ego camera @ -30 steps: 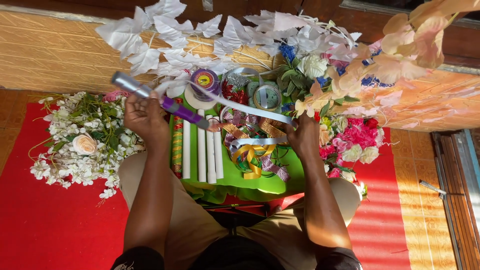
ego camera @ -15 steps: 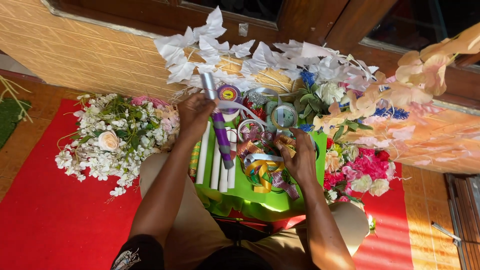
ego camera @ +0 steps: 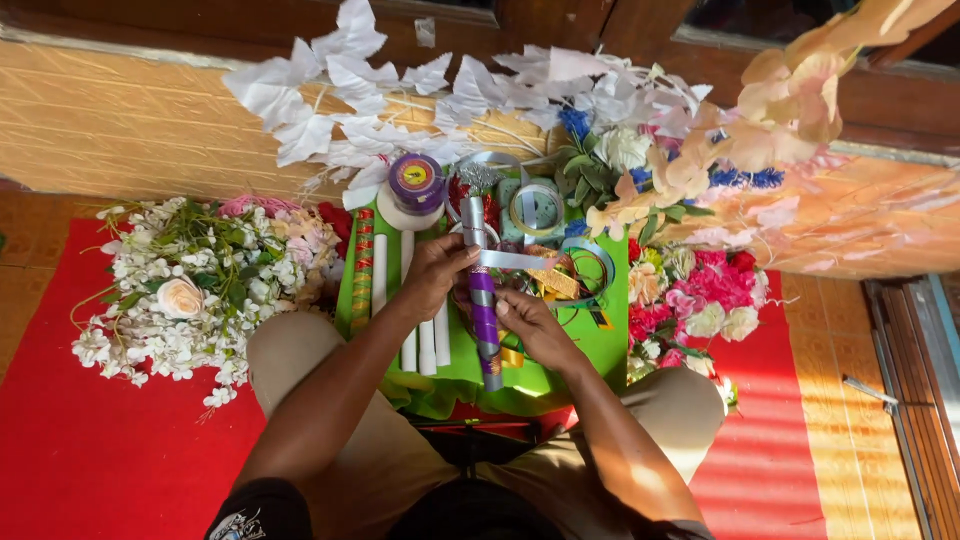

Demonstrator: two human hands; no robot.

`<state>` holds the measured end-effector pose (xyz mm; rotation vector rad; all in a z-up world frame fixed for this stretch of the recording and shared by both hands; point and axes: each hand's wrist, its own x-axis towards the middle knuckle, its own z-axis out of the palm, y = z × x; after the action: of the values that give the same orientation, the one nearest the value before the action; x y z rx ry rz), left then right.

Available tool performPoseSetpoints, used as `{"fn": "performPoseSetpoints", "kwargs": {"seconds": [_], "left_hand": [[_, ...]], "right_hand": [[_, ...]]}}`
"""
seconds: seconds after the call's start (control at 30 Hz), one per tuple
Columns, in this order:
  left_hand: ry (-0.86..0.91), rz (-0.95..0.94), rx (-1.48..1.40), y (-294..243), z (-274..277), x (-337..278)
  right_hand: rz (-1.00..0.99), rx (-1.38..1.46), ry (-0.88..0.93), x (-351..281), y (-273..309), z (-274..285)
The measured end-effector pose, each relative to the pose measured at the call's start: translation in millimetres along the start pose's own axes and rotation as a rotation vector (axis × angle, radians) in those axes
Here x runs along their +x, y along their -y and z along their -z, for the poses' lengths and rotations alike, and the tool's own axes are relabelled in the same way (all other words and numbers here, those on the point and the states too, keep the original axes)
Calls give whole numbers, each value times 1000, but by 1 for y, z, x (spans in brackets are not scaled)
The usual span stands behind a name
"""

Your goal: A person wraps a decorative silver ribbon around a purple tube and secures it using their hands.

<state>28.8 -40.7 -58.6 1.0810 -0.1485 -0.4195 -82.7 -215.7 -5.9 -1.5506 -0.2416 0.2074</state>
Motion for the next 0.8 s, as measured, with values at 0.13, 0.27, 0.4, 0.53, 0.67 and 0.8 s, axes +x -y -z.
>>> {"fn": "performPoseSetpoints", "kwargs": {"seconds": [0.13,0.27,0.4,0.53,0.67,0.8], "left_hand": [[-1,-155,61,-29,-35,-24],[-72,-240,96,-38,-43,-32],[-179,-261,91,-32,-38,-30],[-363,-63,-35,-24,-24,-25],[-548,111,-344,-22,-17,-30],[-634,129,-585,-19,-23,-39]], "right_hand": [[-8,112,52,-2,5,-1],[-20,68,20,-1,-6,2],[-22,0,-63,6,-19,16],[-58,-2,-158,1,28,26],[-108,-5,-409,-2,18,54],[-108,-105,-504,-6,-5,72]]}}
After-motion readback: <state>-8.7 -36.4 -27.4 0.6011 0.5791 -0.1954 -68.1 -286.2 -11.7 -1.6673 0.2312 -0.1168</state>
